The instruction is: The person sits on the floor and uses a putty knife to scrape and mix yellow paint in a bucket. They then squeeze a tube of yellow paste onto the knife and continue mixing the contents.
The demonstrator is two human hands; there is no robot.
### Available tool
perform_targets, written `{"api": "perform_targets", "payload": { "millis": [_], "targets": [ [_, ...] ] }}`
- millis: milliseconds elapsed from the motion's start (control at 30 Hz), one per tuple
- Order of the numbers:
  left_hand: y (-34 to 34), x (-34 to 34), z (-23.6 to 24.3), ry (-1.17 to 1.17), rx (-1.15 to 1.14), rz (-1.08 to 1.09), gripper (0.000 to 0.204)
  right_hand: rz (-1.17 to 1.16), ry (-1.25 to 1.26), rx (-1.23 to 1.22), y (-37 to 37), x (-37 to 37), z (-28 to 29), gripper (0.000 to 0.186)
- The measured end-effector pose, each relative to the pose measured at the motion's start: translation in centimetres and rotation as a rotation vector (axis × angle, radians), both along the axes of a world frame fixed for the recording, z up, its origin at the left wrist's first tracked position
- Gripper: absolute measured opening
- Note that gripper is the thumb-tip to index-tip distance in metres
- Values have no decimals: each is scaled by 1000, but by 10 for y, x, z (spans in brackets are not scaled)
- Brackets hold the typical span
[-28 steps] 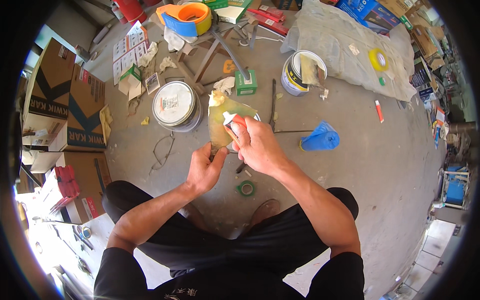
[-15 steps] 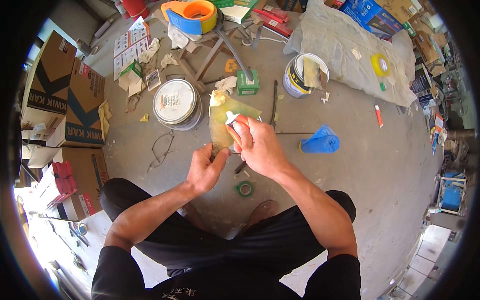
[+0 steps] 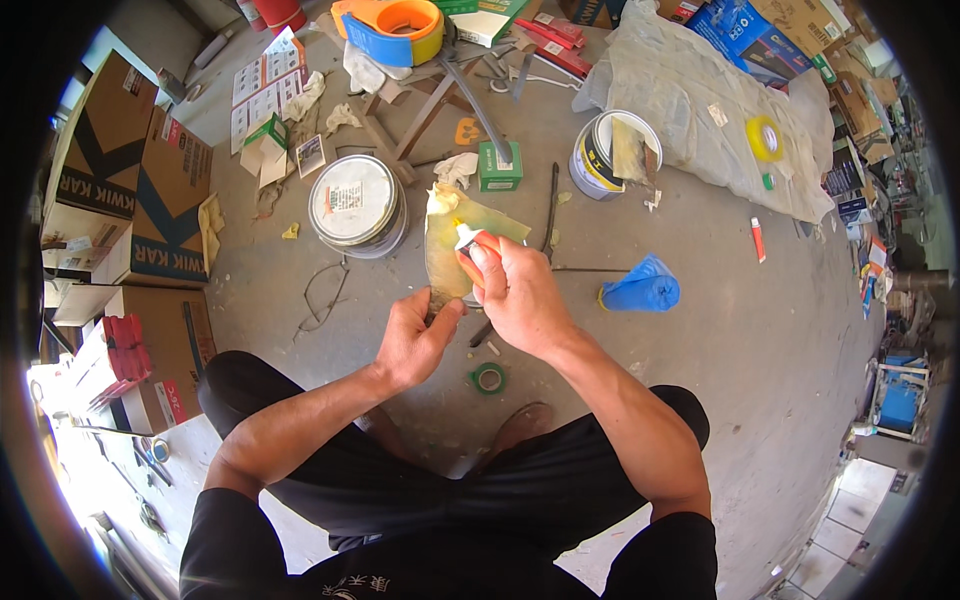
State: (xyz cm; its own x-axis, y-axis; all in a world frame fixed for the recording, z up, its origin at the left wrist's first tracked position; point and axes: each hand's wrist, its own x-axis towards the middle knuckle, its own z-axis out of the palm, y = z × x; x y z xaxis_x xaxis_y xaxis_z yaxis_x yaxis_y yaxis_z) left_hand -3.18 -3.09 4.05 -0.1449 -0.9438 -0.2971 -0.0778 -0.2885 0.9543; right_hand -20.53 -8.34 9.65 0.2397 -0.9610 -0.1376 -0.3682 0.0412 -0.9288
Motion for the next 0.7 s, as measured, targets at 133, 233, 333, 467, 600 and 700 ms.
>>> {"api": "perform_targets", "payload": {
  "millis": [133,233,333,467,600,700],
  "targets": [
    [0,1,1,2,-5,4,27,1,-3,10,-1,1,-1,36],
    [0,1,-3,-15,-29,7,29,13,4,6,-2,2,-1,35],
    [0,2,-8,-38,-48,-3,26,28,23,-2,-3,1,1,35],
    [0,2,-9,-49,-45,-24,20,24,14,5,-3,2,2,35],
    [-1,3,-7,-70,-46,-28,20,0,-10,11,-2,2,-1,34],
    [-1,3,-8,-78,-59,-27,21,0,-25,15,-3,3,-2,34]
  ]
}}
